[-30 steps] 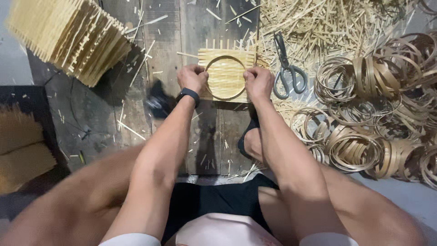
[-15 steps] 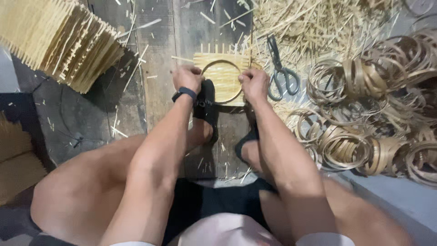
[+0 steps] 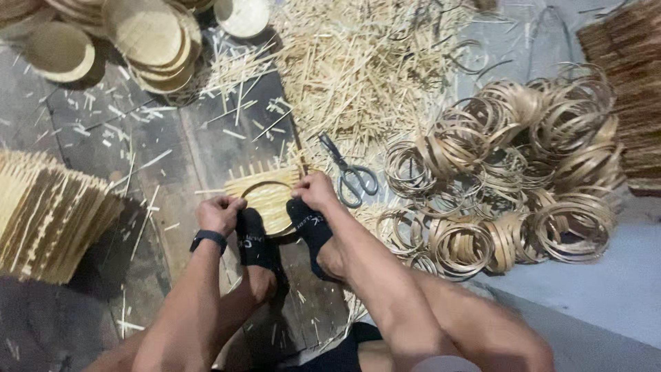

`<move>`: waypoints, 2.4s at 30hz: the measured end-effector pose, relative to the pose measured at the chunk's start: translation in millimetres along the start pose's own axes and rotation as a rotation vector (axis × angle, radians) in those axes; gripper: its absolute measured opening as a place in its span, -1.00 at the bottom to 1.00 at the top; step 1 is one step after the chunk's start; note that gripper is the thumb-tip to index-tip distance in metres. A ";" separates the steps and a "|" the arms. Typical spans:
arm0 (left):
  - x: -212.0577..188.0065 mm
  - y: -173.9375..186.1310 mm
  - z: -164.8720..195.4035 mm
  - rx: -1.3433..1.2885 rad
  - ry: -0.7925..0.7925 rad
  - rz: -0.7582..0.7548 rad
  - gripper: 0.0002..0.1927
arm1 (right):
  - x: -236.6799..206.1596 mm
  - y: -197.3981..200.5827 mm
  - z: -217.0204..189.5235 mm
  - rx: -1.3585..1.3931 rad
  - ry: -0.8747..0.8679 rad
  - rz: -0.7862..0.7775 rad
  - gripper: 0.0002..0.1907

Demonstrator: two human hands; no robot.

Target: The person sits on the floor assembling bamboo steamer baskets. They trim protruding bamboo strips from a woven bamboo panel with scissors, press the panel into a round bamboo rim, bend and tuck the strip ends, and place finished baskets onto a stack of completed baskets.

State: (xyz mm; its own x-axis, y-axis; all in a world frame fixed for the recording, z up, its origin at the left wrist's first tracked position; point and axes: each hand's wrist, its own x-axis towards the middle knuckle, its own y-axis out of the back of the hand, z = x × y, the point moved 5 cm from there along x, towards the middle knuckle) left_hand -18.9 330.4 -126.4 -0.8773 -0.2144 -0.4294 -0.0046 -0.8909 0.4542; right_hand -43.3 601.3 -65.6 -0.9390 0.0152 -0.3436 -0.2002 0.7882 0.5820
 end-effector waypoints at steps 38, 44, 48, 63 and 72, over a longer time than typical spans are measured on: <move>11.8 -53.3 38.7 0.094 -0.350 -0.016 -0.74 | 4.2 -49.0 46.9 0.335 -0.110 0.220 -0.78; 18.0 -39.8 34.4 -0.403 -0.173 -0.042 -0.49 | 21.1 -43.6 23.2 0.400 0.030 0.155 -0.67; -33.0 -11.2 41.3 0.085 -0.424 0.572 -0.58 | 36.7 -74.6 -22.6 0.157 0.206 0.019 -0.65; 7.4 -0.5 23.4 -0.049 -0.149 0.278 -0.60 | 61.1 -40.1 -14.7 0.078 -0.057 -0.061 -0.70; 2.5 -27.1 101.5 0.001 -0.548 -0.158 -0.62 | -19.0 238.8 -42.3 -0.954 -0.050 -0.164 -0.62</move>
State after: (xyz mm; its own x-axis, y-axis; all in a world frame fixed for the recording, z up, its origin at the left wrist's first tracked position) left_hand -69.7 394.6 -60.6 -0.9867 0.1609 -0.0243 -0.1562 -0.8948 0.4183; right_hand -85.1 763.2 111.1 -0.8706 -0.0071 -0.4919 -0.4911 -0.0478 0.8698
